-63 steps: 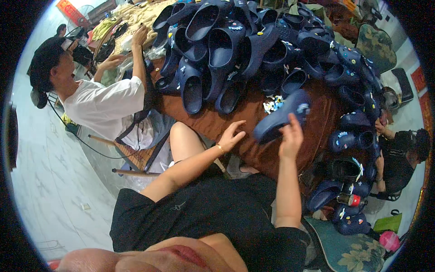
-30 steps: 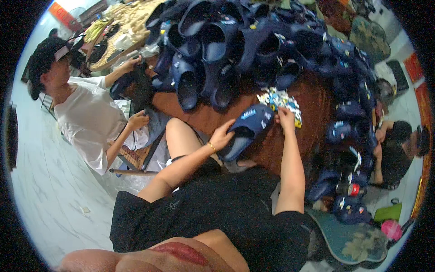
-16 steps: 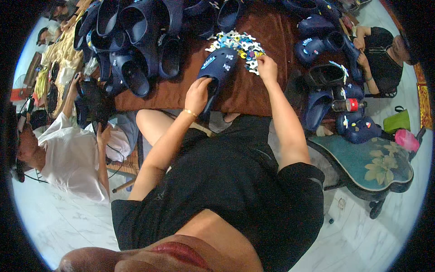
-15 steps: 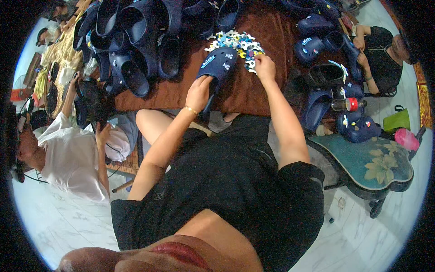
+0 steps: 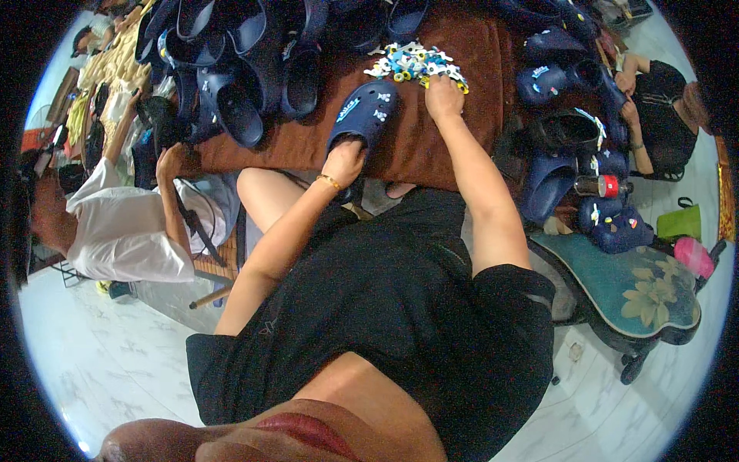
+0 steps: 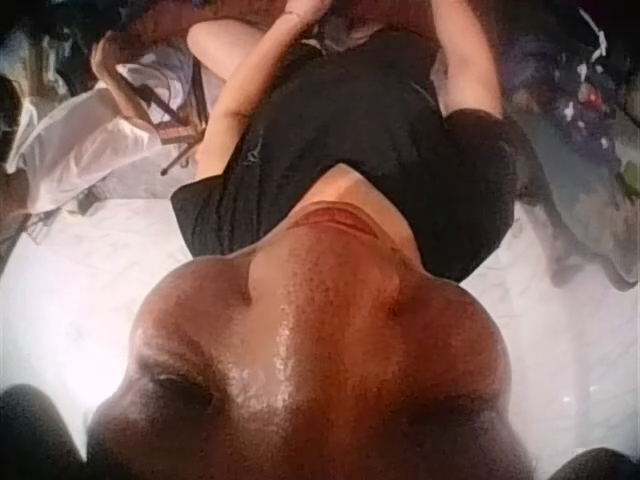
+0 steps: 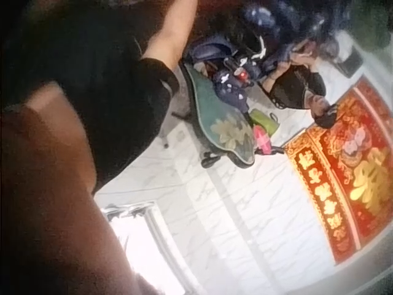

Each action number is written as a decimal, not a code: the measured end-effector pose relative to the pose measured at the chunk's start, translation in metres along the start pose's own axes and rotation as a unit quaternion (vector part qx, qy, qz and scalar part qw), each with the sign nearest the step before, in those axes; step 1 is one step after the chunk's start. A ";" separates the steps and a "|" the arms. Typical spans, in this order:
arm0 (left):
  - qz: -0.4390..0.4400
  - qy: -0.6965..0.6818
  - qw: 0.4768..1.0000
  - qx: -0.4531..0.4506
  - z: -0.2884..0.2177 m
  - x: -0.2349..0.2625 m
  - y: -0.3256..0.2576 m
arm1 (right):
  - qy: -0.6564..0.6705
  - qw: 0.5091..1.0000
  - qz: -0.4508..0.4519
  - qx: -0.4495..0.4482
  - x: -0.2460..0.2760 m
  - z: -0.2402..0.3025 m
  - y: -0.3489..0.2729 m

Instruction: Attaching decorative charms to blue clogs.

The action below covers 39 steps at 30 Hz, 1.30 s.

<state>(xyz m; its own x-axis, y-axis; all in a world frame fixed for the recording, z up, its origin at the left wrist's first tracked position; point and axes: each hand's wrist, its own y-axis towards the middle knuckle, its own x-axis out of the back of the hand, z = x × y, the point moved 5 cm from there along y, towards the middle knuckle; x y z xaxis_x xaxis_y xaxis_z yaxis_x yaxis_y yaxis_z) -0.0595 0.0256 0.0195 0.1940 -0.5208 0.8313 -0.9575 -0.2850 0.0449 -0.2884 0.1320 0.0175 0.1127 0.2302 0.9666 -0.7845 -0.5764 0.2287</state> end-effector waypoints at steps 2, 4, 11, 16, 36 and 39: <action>-0.001 0.007 1.000 0.001 0.002 0.000 0.005 | -0.005 1.000 -0.013 0.013 0.000 -0.001 0.002; 0.101 0.048 0.988 0.105 0.014 -0.011 0.012 | 0.028 0.999 -0.028 -0.002 0.007 0.004 0.001; 0.132 0.024 0.980 0.146 0.012 -0.032 0.024 | 0.395 0.916 0.073 -0.019 0.005 0.033 0.006; 0.158 0.014 0.971 0.180 0.019 -0.039 0.029 | 0.440 0.888 0.135 0.014 0.002 0.065 0.021; -0.157 0.015 0.977 0.146 -0.034 0.108 0.037 | 0.215 0.926 0.055 0.306 0.046 0.114 -0.012; -0.109 -0.053 0.984 0.127 -0.041 0.110 0.053 | 0.269 0.929 0.079 0.243 0.030 0.100 0.001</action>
<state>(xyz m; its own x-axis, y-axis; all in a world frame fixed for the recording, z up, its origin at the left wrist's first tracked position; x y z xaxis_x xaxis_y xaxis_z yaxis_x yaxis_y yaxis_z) -0.0979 -0.0135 0.1357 0.4224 -0.5030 0.7541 -0.8091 -0.5842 0.0635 -0.2250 0.0601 0.0584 -0.4043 0.3953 0.8248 -0.3834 -0.8920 0.2396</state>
